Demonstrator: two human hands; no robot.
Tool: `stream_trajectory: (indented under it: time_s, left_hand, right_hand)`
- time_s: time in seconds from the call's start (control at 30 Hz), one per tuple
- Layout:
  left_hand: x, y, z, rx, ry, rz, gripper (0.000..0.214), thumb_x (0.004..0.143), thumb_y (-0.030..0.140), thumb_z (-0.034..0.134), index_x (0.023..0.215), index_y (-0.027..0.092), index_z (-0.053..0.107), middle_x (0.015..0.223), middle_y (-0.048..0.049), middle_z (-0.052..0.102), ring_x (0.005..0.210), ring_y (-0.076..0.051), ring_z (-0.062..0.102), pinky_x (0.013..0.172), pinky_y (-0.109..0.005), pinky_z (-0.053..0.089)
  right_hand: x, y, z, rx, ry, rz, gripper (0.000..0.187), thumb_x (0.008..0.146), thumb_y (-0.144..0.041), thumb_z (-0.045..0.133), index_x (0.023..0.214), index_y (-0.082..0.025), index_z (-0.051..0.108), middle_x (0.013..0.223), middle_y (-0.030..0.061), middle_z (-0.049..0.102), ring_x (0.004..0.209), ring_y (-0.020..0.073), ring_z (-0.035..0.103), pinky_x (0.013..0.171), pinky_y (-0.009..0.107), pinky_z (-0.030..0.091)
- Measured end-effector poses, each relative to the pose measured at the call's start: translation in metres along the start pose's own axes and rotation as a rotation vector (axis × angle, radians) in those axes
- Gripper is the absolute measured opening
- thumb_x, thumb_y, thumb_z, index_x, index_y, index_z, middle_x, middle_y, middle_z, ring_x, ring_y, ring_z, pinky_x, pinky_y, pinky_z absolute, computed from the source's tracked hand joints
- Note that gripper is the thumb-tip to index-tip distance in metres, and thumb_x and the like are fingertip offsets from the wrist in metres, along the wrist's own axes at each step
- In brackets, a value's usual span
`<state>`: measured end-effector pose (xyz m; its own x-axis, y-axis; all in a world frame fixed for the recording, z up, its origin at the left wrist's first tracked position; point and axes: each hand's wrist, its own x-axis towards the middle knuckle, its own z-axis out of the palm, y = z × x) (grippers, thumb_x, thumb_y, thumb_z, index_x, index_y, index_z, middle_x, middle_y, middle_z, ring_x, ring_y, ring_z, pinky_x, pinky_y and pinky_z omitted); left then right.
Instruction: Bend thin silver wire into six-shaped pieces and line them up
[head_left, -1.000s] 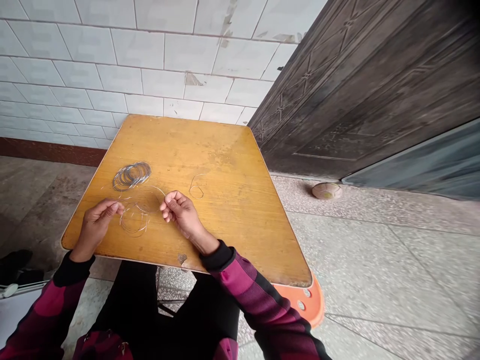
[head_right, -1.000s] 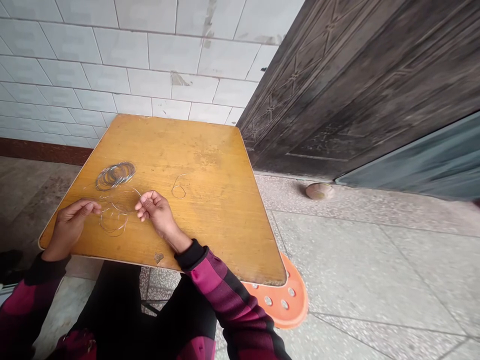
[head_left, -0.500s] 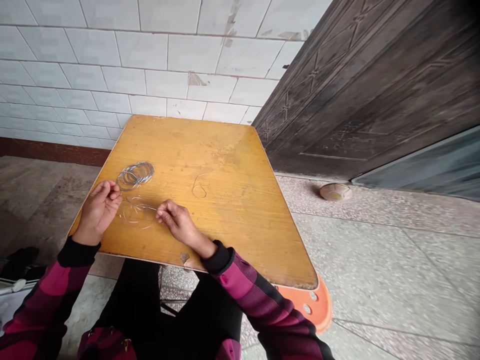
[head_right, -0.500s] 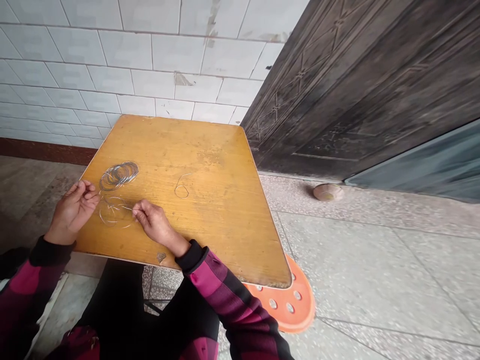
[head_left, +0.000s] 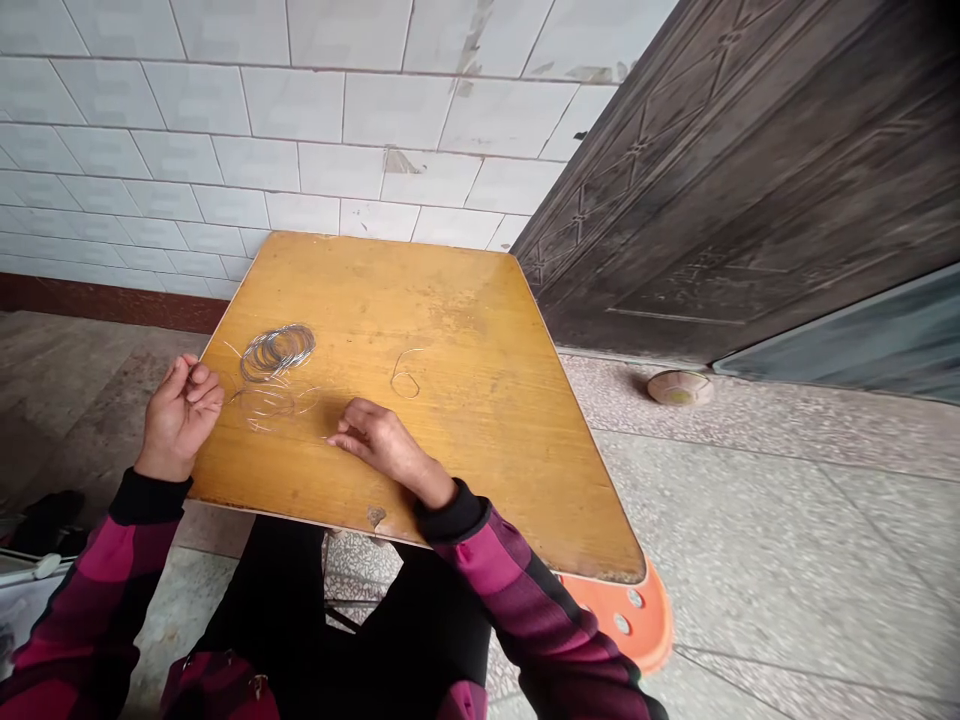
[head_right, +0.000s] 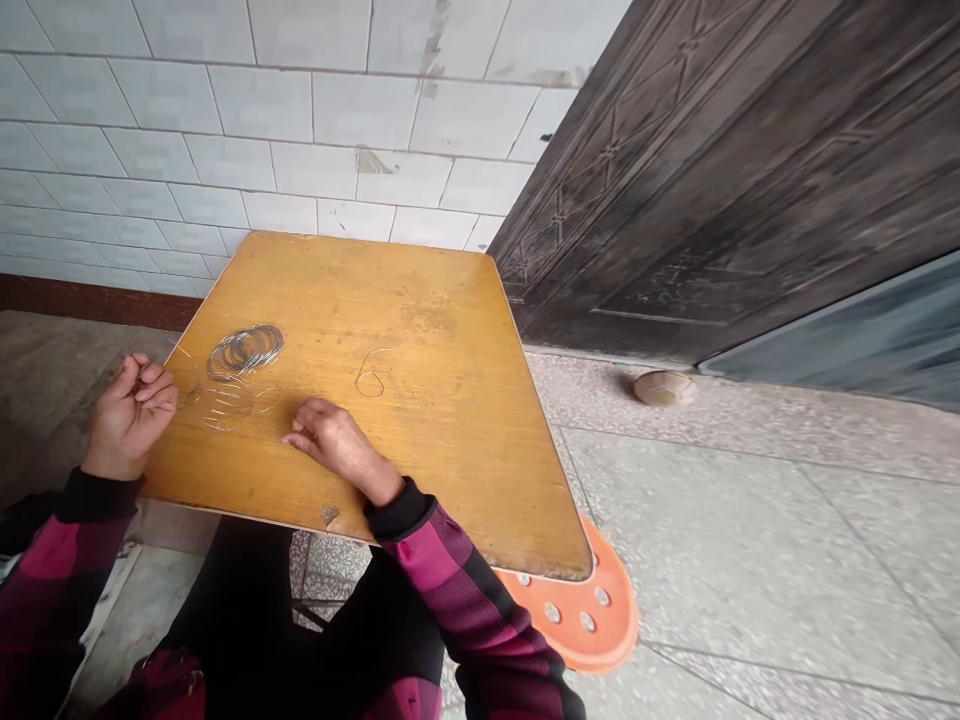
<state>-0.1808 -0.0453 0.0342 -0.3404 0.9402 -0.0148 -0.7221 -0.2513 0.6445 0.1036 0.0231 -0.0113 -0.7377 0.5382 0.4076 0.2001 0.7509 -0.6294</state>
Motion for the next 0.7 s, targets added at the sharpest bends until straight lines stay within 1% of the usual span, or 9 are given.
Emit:
stream_trajectory:
  time_s: [0.2, 0.3, 0.37, 0.47, 0.57, 0.63, 0.7]
  left_hand:
    - [-0.001, 0.003, -0.018, -0.007, 0.086, -0.016, 0.017, 0.093, 0.017, 0.056, 0.077, 0.013, 0.062, 0.062, 0.0035, 0.050, 0.045, -0.001, 0.043, 0.040, -0.010, 0.035]
    - [0.002, 0.003, -0.019, 0.033, 0.148, -0.011, 0.020, 0.093, 0.017, 0.056, 0.075, 0.014, 0.062, 0.061, 0.0033, 0.051, 0.046, -0.001, 0.044, 0.042, -0.010, 0.036]
    - [0.005, 0.001, -0.015, 0.067, 0.162, -0.012, 0.020, 0.093, 0.018, 0.058, 0.073, 0.015, 0.062, 0.060, 0.0032, 0.052, 0.047, -0.002, 0.045, 0.043, -0.011, 0.038]
    - [0.009, -0.002, -0.008, 0.110, 0.130, -0.024, 0.017, 0.090, 0.019, 0.061, 0.073, 0.016, 0.063, 0.061, 0.0032, 0.052, 0.047, -0.002, 0.045, 0.043, -0.011, 0.037]
    - [0.011, -0.002, -0.002, 0.183, 0.093, -0.004, 0.016, 0.089, 0.018, 0.062, 0.073, 0.016, 0.065, 0.061, 0.0023, 0.052, 0.047, -0.003, 0.044, 0.041, -0.011, 0.035]
    - [0.010, 0.002, -0.001, 0.273, 0.071, 0.033, 0.014, 0.087, 0.019, 0.065, 0.073, 0.017, 0.068, 0.064, 0.0005, 0.055, 0.051, -0.005, 0.047, 0.045, -0.014, 0.040]
    - [0.006, 0.008, -0.002, 0.428, 0.002, 0.049, 0.010, 0.082, 0.023, 0.071, 0.074, 0.018, 0.071, 0.070, -0.0029, 0.062, 0.060, -0.010, 0.055, 0.054, -0.019, 0.047]
  right_hand:
    - [0.000, 0.004, -0.012, -0.045, 0.072, 0.024, 0.025, 0.095, -0.037, 0.056, 0.079, -0.018, 0.054, 0.079, 0.0049, 0.057, 0.072, 0.0164, 0.054, 0.067, 0.028, 0.045]
    - [-0.001, 0.004, -0.012, -0.032, 0.080, 0.028, 0.026, 0.095, -0.039, 0.056, 0.079, -0.019, 0.054, 0.079, 0.0050, 0.056, 0.071, 0.0164, 0.054, 0.066, 0.029, 0.044]
    - [0.000, 0.003, -0.010, 0.005, 0.077, 0.030, 0.027, 0.094, -0.041, 0.056, 0.079, -0.019, 0.054, 0.079, 0.0050, 0.057, 0.072, 0.0163, 0.054, 0.066, 0.029, 0.044]
    - [0.001, 0.002, -0.008, 0.052, 0.093, 0.062, 0.031, 0.094, -0.045, 0.057, 0.077, -0.019, 0.055, 0.077, 0.0040, 0.057, 0.069, 0.0154, 0.054, 0.064, 0.028, 0.044]
    - [0.003, 0.000, -0.008, 0.118, 0.176, 0.112, 0.033, 0.092, -0.046, 0.059, 0.074, -0.019, 0.054, 0.072, 0.0023, 0.057, 0.065, 0.0137, 0.053, 0.062, 0.027, 0.042]
    - [0.003, 0.000, -0.009, 0.151, 0.209, 0.122, 0.032, 0.091, -0.044, 0.061, 0.073, -0.019, 0.054, 0.071, 0.0016, 0.058, 0.065, 0.0131, 0.053, 0.062, 0.026, 0.042]
    - [0.002, 0.002, -0.010, 0.141, 0.162, 0.115, 0.029, 0.091, -0.040, 0.062, 0.074, -0.018, 0.055, 0.072, 0.0011, 0.057, 0.065, 0.0127, 0.053, 0.062, 0.025, 0.041]
